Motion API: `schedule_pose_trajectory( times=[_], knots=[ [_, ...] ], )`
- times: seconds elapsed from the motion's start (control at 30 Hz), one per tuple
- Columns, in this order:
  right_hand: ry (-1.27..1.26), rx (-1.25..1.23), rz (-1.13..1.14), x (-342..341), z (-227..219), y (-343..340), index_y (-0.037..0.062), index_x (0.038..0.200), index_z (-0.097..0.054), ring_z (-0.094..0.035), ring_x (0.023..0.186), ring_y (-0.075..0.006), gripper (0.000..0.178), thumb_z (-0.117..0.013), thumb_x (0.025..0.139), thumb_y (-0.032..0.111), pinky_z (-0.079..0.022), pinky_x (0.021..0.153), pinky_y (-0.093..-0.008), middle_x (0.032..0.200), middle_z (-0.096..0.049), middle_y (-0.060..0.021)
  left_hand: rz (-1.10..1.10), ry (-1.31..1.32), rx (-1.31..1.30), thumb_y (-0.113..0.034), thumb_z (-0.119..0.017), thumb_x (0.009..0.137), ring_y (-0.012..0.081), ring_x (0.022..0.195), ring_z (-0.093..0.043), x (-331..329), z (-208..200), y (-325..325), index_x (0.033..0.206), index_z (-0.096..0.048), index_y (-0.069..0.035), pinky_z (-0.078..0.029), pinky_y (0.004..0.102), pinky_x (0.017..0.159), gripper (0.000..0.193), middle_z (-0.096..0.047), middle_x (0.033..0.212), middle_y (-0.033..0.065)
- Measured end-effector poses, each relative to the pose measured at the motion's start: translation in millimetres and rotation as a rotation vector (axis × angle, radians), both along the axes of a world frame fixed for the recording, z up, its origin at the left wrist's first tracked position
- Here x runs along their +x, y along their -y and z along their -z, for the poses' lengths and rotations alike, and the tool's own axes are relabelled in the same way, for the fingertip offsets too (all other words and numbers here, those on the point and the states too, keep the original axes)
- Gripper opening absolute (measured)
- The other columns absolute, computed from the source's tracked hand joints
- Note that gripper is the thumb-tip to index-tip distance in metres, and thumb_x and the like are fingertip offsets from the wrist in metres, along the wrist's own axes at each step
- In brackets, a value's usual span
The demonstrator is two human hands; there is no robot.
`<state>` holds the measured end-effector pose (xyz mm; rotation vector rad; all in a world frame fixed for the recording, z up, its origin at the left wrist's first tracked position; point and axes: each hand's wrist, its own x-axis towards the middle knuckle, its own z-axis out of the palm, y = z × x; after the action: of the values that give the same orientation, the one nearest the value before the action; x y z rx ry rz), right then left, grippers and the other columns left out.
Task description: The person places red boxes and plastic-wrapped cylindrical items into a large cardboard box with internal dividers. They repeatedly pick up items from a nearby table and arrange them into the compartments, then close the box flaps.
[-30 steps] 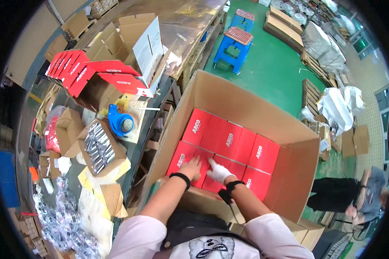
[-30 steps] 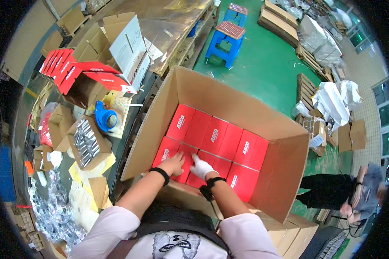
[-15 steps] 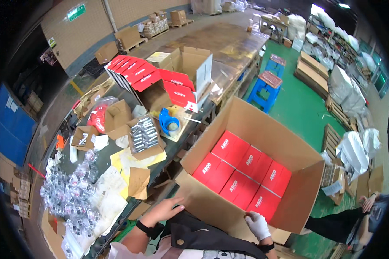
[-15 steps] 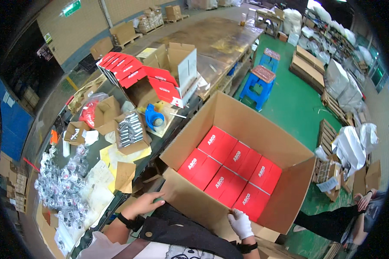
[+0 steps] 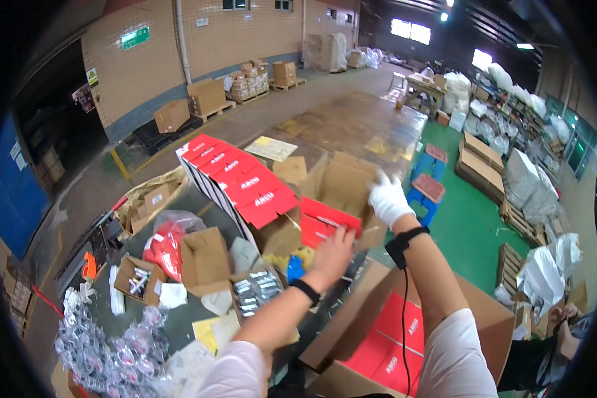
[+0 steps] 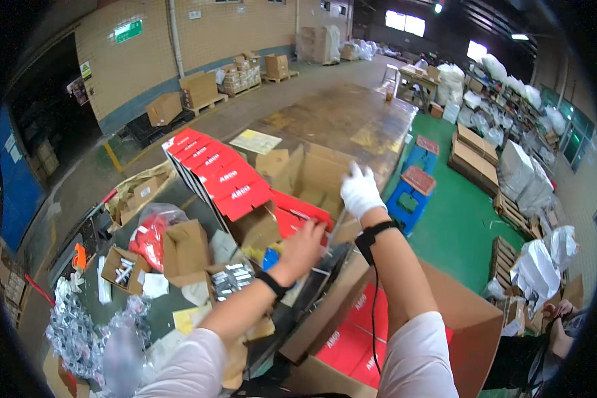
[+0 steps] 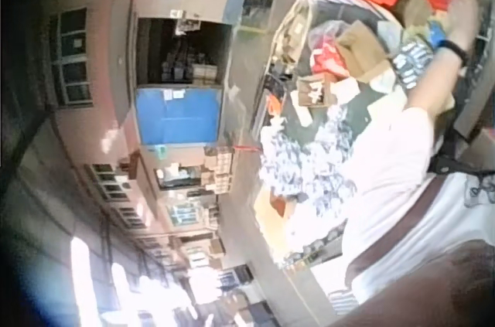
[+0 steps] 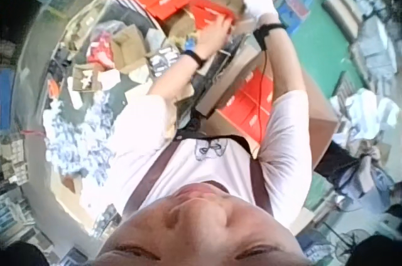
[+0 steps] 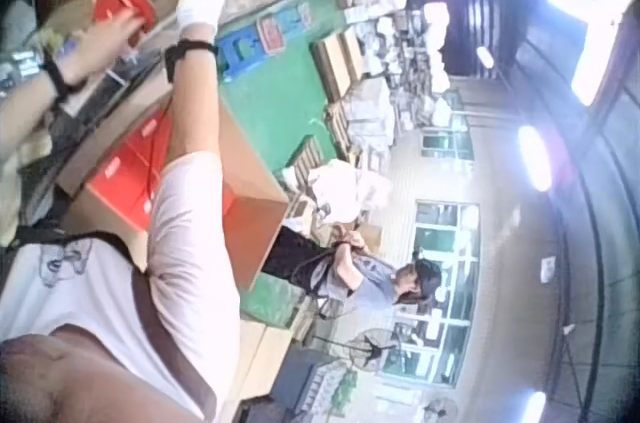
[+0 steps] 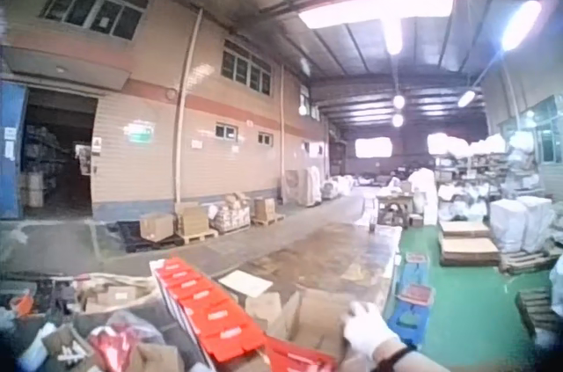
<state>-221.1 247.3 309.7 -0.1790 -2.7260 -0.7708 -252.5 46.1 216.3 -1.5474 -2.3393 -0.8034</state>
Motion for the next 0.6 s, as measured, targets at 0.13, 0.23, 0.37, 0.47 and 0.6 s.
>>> schedule_pose_trajectory(
  times=[0.13, 0.23, 0.37, 0.47, 0.6],
  knots=[
    [0.022, 0.031, 0.116, -8.1, 4.6, -34.0, 0.0218, 0.069, -0.071, -0.065, 0.08, -0.0199, 0.01, -0.063, 0.069, 0.016, -0.043, 0.085, -0.0492, 0.075, -0.069, -0.0013, -0.059, 0.122, 0.001, -0.028, -0.076, 0.073, 0.0354, 0.101, -0.057, -24.6, 34.4, -18.9, 0.115, -0.051, -0.004, -0.052, 0.0433, 0.08, 0.054, -0.05, 0.113, 0.018],
    [-0.363, -0.237, -0.054, 44.4, -74.9, -16.4, 0.0194, 0.069, -0.069, -0.064, 0.083, -0.0256, 0.011, -0.064, 0.068, 0.009, -0.044, 0.083, -0.041, 0.075, -0.067, -0.0026, 0.09, 0.183, 0.035, -0.022, -0.077, 0.071, 0.0377, 0.1, -0.053, -46.8, 44.9, -11.1, 0.098, -0.053, -0.001, -0.046, 0.0453, 0.084, 0.042, -0.05, 0.106, 0.0178],
    [-0.387, -0.214, -0.003, 184.6, -147.8, 17.6, 0.012, 0.085, -0.066, -0.061, 0.087, -0.0308, 0.023, -0.063, 0.067, -0.002, -0.046, 0.084, -0.0407, 0.089, -0.066, -0.007, 0.089, 0.089, -0.078, -0.02, -0.08, 0.067, 0.0363, 0.093, -0.052, -56.6, 37.2, -8.7, 0.081, -0.057, -0.003, -0.046, 0.0447, 0.079, 0.032, -0.05, 0.099, 0.0172],
    [-0.312, -0.298, 0.185, 295.9, -184.2, 90.7, 0.0101, 0.089, -0.063, -0.06, 0.086, -0.0328, 0.02, -0.065, 0.07, 0.002, -0.047, 0.081, -0.0393, 0.091, -0.064, -0.0085, 0.175, 0.068, 0.05, -0.017, -0.081, 0.064, 0.0333, 0.083, -0.055, -64.2, 15.4, 0.0, 0.078, -0.057, -0.003, -0.047, 0.0423, 0.073, 0.031, -0.053, 0.087, 0.0139],
    [-0.191, -0.462, 0.436, 436.1, -199.4, 157.5, 0.0085, 0.101, -0.06, -0.061, 0.08, -0.0308, 0.026, -0.071, 0.077, 0.01, -0.046, 0.072, -0.0373, 0.087, -0.063, -0.0086, 0.19, 0.14, 0.28, -0.011, -0.082, 0.067, 0.0284, 0.075, -0.058, -32.2, -46.4, 6.2, 0.081, -0.057, -0.001, -0.048, 0.0355, 0.067, 0.031, -0.055, 0.085, 0.012]
  ],
)
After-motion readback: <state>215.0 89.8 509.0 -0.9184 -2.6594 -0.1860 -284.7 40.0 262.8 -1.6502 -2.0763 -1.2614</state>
